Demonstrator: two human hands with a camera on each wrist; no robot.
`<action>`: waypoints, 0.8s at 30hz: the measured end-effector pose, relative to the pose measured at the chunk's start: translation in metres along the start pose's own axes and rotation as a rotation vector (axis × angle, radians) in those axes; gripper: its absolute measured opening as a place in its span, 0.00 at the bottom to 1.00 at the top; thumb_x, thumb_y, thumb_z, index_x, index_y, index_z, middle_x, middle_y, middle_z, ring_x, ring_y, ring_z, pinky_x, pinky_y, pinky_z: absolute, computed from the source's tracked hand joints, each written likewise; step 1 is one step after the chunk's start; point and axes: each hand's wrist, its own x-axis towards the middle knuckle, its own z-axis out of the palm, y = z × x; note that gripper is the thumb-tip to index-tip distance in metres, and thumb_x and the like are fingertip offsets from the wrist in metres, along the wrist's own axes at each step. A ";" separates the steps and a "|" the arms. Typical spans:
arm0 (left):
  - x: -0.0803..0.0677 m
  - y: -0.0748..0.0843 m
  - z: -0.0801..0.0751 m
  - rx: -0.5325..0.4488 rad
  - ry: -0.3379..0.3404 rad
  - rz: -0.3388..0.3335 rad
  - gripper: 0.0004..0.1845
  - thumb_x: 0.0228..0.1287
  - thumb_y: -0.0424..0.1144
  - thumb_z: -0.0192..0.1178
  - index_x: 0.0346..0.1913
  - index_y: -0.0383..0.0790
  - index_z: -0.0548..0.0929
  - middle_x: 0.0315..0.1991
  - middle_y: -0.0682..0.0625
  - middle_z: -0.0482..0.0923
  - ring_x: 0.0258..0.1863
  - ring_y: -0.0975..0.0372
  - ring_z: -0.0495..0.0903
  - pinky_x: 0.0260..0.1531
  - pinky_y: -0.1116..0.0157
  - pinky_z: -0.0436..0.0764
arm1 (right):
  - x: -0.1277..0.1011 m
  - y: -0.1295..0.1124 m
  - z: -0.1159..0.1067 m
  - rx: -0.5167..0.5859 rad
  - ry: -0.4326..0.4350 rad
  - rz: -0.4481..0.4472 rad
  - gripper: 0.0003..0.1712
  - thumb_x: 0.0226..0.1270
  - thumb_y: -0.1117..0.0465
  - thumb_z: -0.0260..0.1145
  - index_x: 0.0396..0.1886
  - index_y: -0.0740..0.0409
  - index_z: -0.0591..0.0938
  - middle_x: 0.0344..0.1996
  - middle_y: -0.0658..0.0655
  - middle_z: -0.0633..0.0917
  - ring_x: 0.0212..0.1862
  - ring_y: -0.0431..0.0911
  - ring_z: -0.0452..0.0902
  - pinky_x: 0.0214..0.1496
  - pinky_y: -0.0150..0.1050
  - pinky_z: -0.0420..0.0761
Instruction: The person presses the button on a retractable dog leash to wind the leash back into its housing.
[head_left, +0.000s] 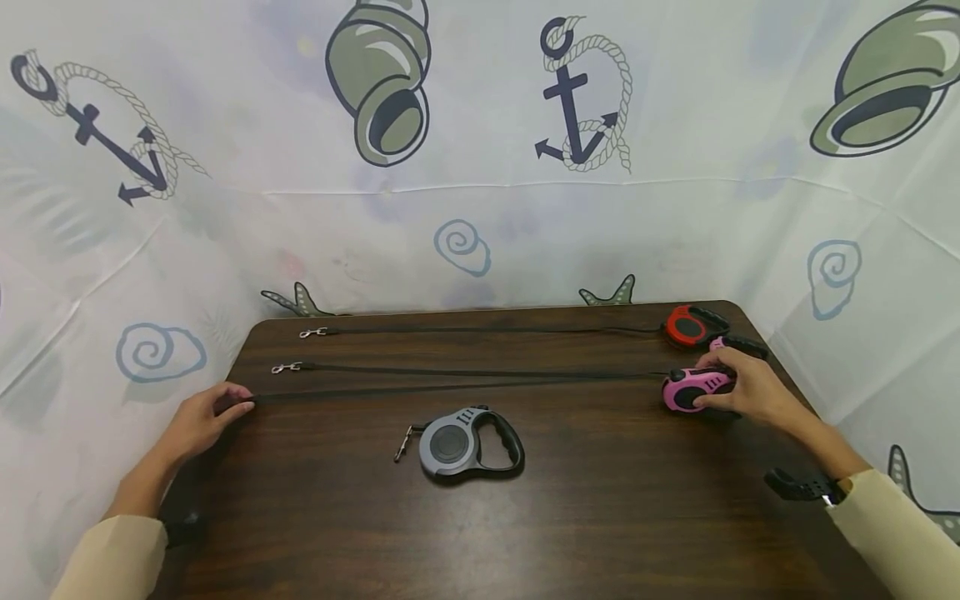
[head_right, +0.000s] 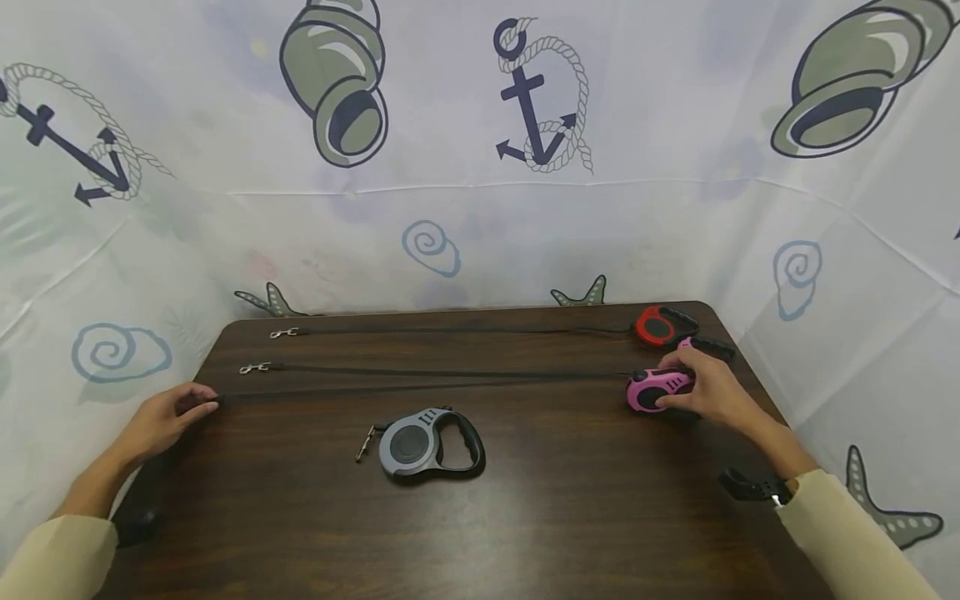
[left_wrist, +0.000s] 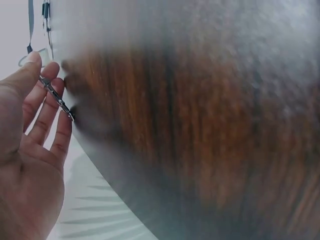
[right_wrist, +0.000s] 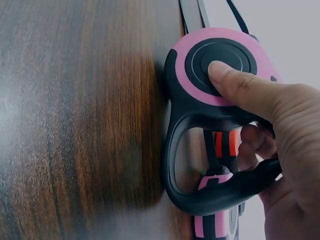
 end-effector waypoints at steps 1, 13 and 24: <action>-0.001 0.000 -0.001 0.001 0.006 0.001 0.08 0.63 0.27 0.74 0.41 0.33 0.85 0.34 0.42 0.87 0.31 0.79 0.74 0.33 0.78 0.70 | 0.000 0.000 0.000 0.001 0.001 -0.008 0.35 0.33 0.63 0.94 0.45 0.56 0.85 0.39 0.55 0.89 0.36 0.36 0.76 0.35 0.28 0.79; -0.005 -0.002 -0.007 -0.025 -0.005 -0.008 0.07 0.66 0.29 0.73 0.43 0.33 0.85 0.35 0.42 0.88 0.32 0.81 0.76 0.33 0.82 0.72 | -0.005 0.001 -0.004 0.043 -0.096 0.159 0.29 0.49 0.58 0.89 0.51 0.59 0.87 0.35 0.58 0.86 0.32 0.41 0.74 0.30 0.33 0.75; -0.005 0.002 -0.009 -0.036 -0.011 0.010 0.08 0.67 0.29 0.72 0.47 0.31 0.88 0.41 0.36 0.89 0.38 0.88 0.75 0.36 0.85 0.72 | -0.007 0.009 -0.011 0.221 -0.144 0.335 0.23 0.64 0.56 0.81 0.56 0.59 0.87 0.39 0.58 0.85 0.35 0.38 0.72 0.30 0.34 0.71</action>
